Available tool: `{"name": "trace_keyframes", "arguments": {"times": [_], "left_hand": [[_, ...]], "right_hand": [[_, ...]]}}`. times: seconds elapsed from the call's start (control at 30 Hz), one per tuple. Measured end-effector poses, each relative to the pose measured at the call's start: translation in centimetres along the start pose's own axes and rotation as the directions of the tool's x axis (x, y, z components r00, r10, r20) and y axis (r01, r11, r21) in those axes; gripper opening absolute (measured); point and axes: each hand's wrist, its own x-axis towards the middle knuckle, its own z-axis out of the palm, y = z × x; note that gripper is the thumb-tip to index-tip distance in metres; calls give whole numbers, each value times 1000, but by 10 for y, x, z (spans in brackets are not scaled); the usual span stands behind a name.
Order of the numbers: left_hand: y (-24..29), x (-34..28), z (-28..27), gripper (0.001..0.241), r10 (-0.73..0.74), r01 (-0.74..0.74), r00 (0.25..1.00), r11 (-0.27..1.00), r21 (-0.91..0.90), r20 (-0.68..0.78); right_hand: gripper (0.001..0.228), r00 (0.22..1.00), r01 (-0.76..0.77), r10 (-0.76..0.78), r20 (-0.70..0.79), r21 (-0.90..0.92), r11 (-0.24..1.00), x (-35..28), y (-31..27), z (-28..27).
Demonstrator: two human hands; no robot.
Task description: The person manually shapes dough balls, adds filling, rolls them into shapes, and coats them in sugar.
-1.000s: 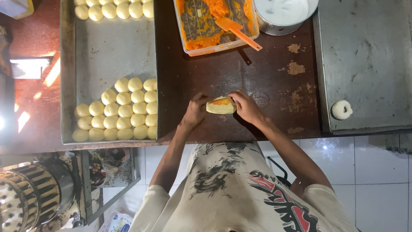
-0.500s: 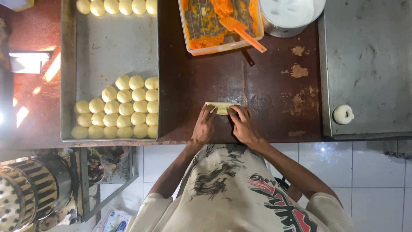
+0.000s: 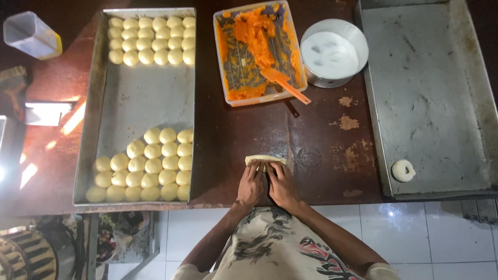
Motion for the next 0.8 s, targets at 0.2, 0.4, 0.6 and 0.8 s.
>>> {"name": "trace_keyframes", "arguments": {"times": [0.2, 0.4, 0.6, 0.8], "left_hand": [[0, 1, -4, 46, -73, 72, 997, 996, -52, -22], [7, 4, -3, 52, -127, 129, 992, 988, -82, 21], [1, -1, 3, 55, -66, 62, 996, 996, 68, 56], [1, 23, -2, 49, -37, 54, 991, 990, 127, -129]], "right_hand": [[69, 999, -23, 26, -46, 66, 998, 2, -12, -11], [67, 999, 23, -20, -24, 131, 991, -2, 0, 0], [59, 1000, -25, 24, 18, 53, 998, 2, 5, 3], [63, 994, -5, 11, -113, 52, 999, 22, -13, -21]]}}
